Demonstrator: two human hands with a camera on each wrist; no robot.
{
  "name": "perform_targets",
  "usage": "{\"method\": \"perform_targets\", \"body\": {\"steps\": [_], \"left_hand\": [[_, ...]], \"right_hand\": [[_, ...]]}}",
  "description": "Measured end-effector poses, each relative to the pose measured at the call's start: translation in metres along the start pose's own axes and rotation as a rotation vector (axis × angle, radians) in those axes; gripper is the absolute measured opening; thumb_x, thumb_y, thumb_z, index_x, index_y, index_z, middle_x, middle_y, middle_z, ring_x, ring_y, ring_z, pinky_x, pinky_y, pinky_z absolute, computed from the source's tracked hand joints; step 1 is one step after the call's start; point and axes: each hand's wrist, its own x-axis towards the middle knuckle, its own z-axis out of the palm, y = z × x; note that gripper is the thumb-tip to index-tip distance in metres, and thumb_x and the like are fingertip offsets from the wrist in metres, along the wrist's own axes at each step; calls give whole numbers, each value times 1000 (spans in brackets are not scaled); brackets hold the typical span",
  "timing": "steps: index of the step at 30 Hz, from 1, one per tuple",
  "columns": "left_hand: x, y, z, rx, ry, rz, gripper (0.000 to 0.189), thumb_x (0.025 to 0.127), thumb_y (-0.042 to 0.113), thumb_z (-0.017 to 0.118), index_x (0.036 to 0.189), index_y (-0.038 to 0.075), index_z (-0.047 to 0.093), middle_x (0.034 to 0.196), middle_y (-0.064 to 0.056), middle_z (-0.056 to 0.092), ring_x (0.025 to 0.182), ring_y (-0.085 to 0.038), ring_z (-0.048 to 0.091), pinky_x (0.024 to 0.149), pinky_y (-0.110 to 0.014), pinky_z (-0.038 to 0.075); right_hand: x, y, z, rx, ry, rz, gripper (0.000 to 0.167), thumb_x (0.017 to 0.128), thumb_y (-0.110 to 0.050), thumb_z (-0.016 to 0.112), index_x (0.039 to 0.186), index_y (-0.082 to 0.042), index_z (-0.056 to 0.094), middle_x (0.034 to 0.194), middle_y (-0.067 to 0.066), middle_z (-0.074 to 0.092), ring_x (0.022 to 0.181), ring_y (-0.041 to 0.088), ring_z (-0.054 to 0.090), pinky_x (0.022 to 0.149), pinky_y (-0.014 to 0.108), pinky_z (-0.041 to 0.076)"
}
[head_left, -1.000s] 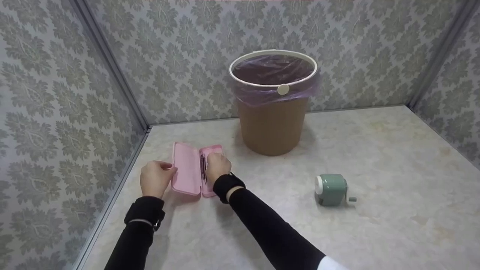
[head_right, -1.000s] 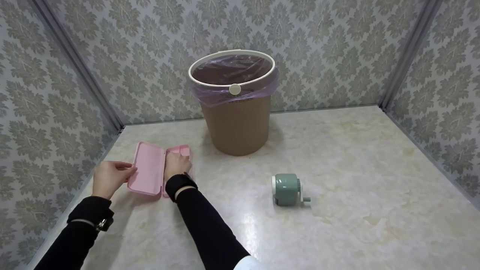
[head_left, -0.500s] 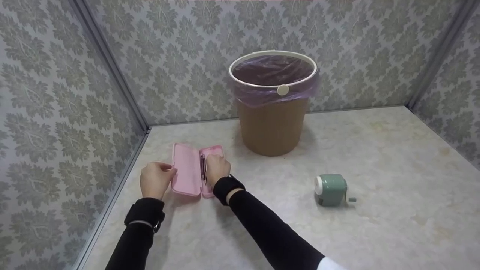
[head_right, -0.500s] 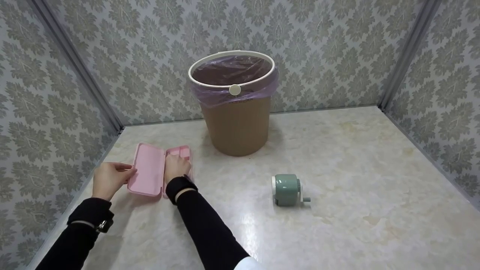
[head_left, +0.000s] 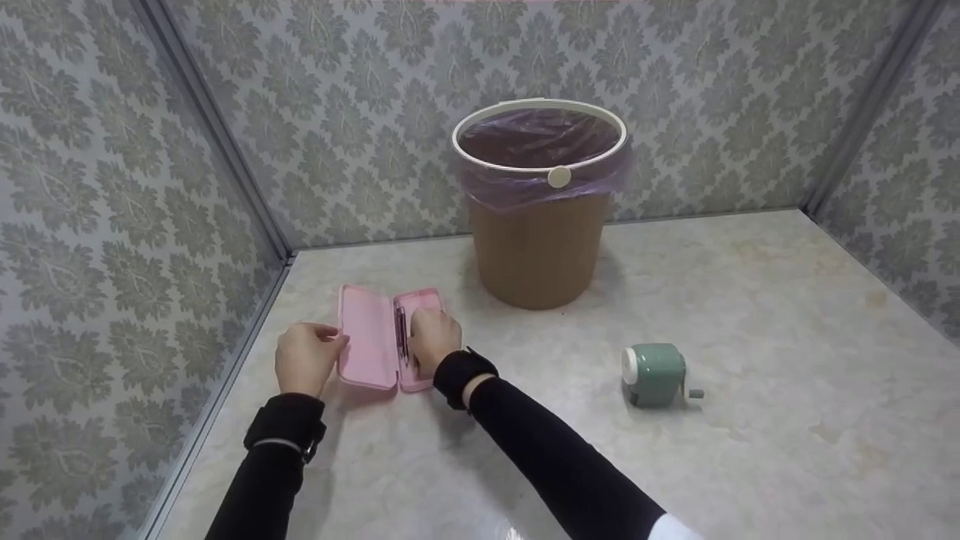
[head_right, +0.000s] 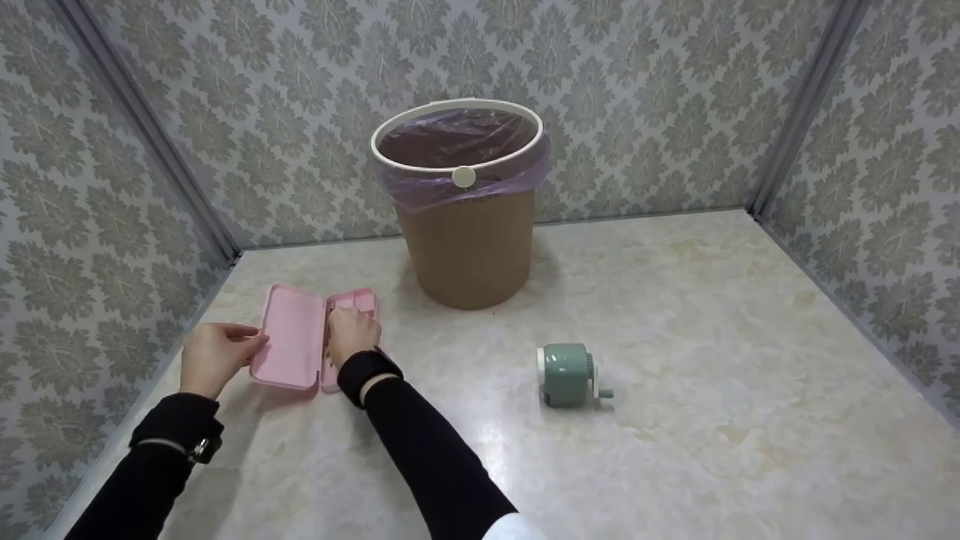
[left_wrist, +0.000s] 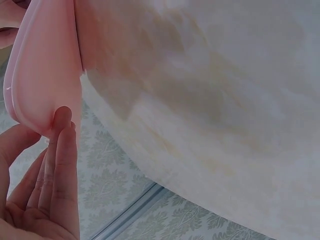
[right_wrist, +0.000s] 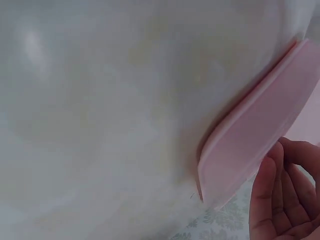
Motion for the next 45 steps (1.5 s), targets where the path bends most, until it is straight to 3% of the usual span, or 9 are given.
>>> {"method": "perform_targets", "body": {"steps": [6,13,18,21,26,33,36,42,45], "left_hand": [[-2,3,1,10,-6,1,31,93,16,71,114,-6,74,108,-26,76,98,-42,73,86,-52,56],[-5,7,2,49,10,38,29,92,11,69,115,-6,73,109,-28,75,100,-44,72,87,-54,56],[-9,11,1,114,25,78,28,93,10,69,115,-7,73,111,-28,74,100,-45,71,85,-56,55],[-11,16,2,158,45,129,29,94,12,70,116,-7,72,113,-29,73,100,-47,71,85,-58,55],[-18,34,7,186,64,225,33,94,15,70,119,-7,71,116,-29,72,101,-49,71,85,-59,56],[-46,76,32,108,-62,356,38,92,21,76,122,-3,72,119,-23,74,102,-39,74,89,-51,58],[-61,92,45,78,-120,416,40,90,22,79,123,-1,72,115,-21,76,95,-33,74,89,-48,59],[-91,107,68,38,-207,518,50,88,26,82,128,-2,68,128,-20,72,121,-35,69,103,-48,55],[-104,110,79,15,-252,550,55,88,28,81,131,-2,66,131,-20,70,125,-36,66,106,-48,53]], "right_hand": [[-4,9,-21,82,-65,-53,16,86,-12,75,70,-10,74,71,-3,72,66,12,60,63,32,53],[-15,25,-52,86,-145,-160,17,86,-12,77,70,-7,72,64,-5,61,64,11,49,60,27,40],[-25,39,-76,97,-201,-239,10,86,-13,79,84,-3,79,81,5,78,73,17,64,70,32,52],[-31,49,-92,127,-222,-276,15,86,-13,80,95,-1,80,93,11,81,86,24,74,81,39,59],[-43,69,-121,173,-262,-317,25,87,-15,81,106,1,79,104,16,79,98,30,76,91,44,60],[-57,112,-161,157,-328,-383,38,89,-19,80,121,0,74,119,18,76,114,31,73,100,44,58],[-61,130,-176,121,-337,-398,43,89,-22,79,126,-1,72,123,16,75,119,32,70,103,46,55],[-73,165,-200,83,-379,-413,52,88,-26,81,132,0,67,131,18,71,125,35,66,109,52,49],[-81,182,-208,73,-416,-416,58,88,-26,81,135,2,64,136,20,68,128,37,63,111,55,47]]}}
